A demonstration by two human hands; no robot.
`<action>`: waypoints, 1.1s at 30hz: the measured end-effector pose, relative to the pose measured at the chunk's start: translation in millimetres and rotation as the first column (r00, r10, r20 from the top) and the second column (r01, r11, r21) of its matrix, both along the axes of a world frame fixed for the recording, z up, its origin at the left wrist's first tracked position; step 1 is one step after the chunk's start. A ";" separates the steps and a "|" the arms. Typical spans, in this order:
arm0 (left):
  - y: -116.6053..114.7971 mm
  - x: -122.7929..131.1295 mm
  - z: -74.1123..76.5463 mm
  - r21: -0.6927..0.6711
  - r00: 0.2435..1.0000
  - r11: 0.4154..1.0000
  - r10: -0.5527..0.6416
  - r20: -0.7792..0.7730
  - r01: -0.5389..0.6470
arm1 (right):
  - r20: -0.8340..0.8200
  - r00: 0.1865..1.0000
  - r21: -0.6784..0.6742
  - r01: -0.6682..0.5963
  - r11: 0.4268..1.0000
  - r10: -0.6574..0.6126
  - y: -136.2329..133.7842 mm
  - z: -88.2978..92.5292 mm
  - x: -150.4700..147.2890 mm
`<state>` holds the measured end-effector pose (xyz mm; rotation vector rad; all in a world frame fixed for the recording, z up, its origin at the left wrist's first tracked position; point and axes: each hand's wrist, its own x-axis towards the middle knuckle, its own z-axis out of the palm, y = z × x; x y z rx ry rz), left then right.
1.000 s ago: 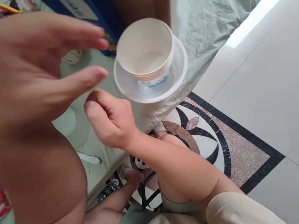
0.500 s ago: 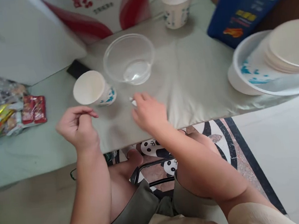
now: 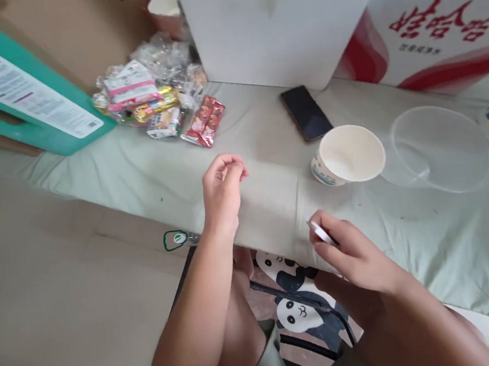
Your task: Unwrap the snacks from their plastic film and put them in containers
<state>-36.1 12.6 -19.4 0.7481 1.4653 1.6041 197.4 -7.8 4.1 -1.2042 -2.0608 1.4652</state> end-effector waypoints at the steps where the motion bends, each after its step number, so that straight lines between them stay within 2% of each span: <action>1: -1.6 -6.7 2.7 -0.014 0.999 1.000 0.027 0.043 -0.026 | 0.031 0.999 0.050 0.031 0.998 -0.033 6.0 0.5 -22.9; 3: -5.1 -19.3 6.7 -0.048 0.989 0.996 0.082 0.119 -0.077 | 0.013 0.986 0.205 0.160 0.966 -0.166 28.6 0.2 -74.1; 4: -6.6 -24.9 7.9 -0.070 0.982 0.993 0.109 0.153 -0.099 | 0.040 0.970 0.227 0.225 0.948 -0.240 44.9 -1.1 -101.5; 7: -8.3 -37.0 8.7 -0.130 0.961 0.983 0.160 0.227 -0.133 | 0.038 0.962 0.253 0.251 0.934 -0.269 105.3 -12.2 -183.0; 10: -7.2 -42.0 8.5 -0.149 0.953 0.980 0.168 0.251 -0.133 | 0.074 0.936 0.243 0.318 0.917 -0.344 159.7 -28.5 -250.2; 12: -6.3 -42.7 9.3 -0.146 0.951 0.982 0.157 0.267 -0.121 | 0.137 0.879 0.249 0.415 0.875 -0.456 179.6 -35.7 -280.3; 15: -5.1 -42.6 11.6 -0.132 0.944 0.986 0.135 0.301 -0.099 | 0.259 0.871 0.292 0.342 0.893 -0.418 184.3 -36.6 -299.1; 18: -4.3 -42.0 13.2 -0.141 0.945 0.986 0.133 0.298 -0.094 | 0.303 0.896 0.303 0.232 0.924 -0.324 176.2 -32.6 -290.6; 21: -3.8 -39.6 13.2 -0.141 0.950 0.981 0.168 0.265 -0.134 | 0.265 0.904 0.265 0.265 0.927 -0.335 164.9 -30.8 -261.8; 23: -3.2 -36.2 12.0 -0.128 0.951 0.977 0.199 0.237 -0.172 | 0.165 0.920 0.166 0.330 0.929 -0.357 150.8 -29.5 -231.8; 25: -2.4 -31.1 9.6 -0.131 0.956 0.972 0.217 0.197 -0.193 | -0.056 0.915 0.027 0.401 0.916 -0.399 127.3 -25.9 -193.7; 27: -1.9 -23.6 6.3 -0.137 0.967 0.977 0.188 0.172 -0.166 | -0.149 0.905 -0.009 0.401 0.916 -0.398 95.8 -19.5 -150.5; 28: -2.1 -18.6 4.9 -0.129 0.974 0.986 0.128 0.185 -0.105 | -0.266 0.885 -0.095 0.371 0.924 -0.383 78.6 -15.7 -128.7; 29: -2.7 -12.8 3.9 -0.106 0.975 0.994 0.019 0.222 0.004 | -0.331 0.857 -0.183 0.351 0.918 -0.394 61.6 -12.0 -107.8; 30: -3.6 -6.1 3.5 -0.063 0.951 0.985 -0.138 0.278 0.161 | -0.380 0.823 -0.242 0.352 0.904 -0.422 45.5 -8.7 -88.5; 31: -5.0 1.2 3.6 -0.002 0.885 0.939 -0.324 0.335 0.344 | -0.406 0.798 -0.283 0.355 0.891 -0.446 31.2 -6.3 -71.3; 33: -8.2 16.8 5.1 0.132 0.659 0.748 -0.642 0.391 0.651 | -0.451 0.740 -0.337 0.377 0.863 -0.499 9.4 -4.6 -43.8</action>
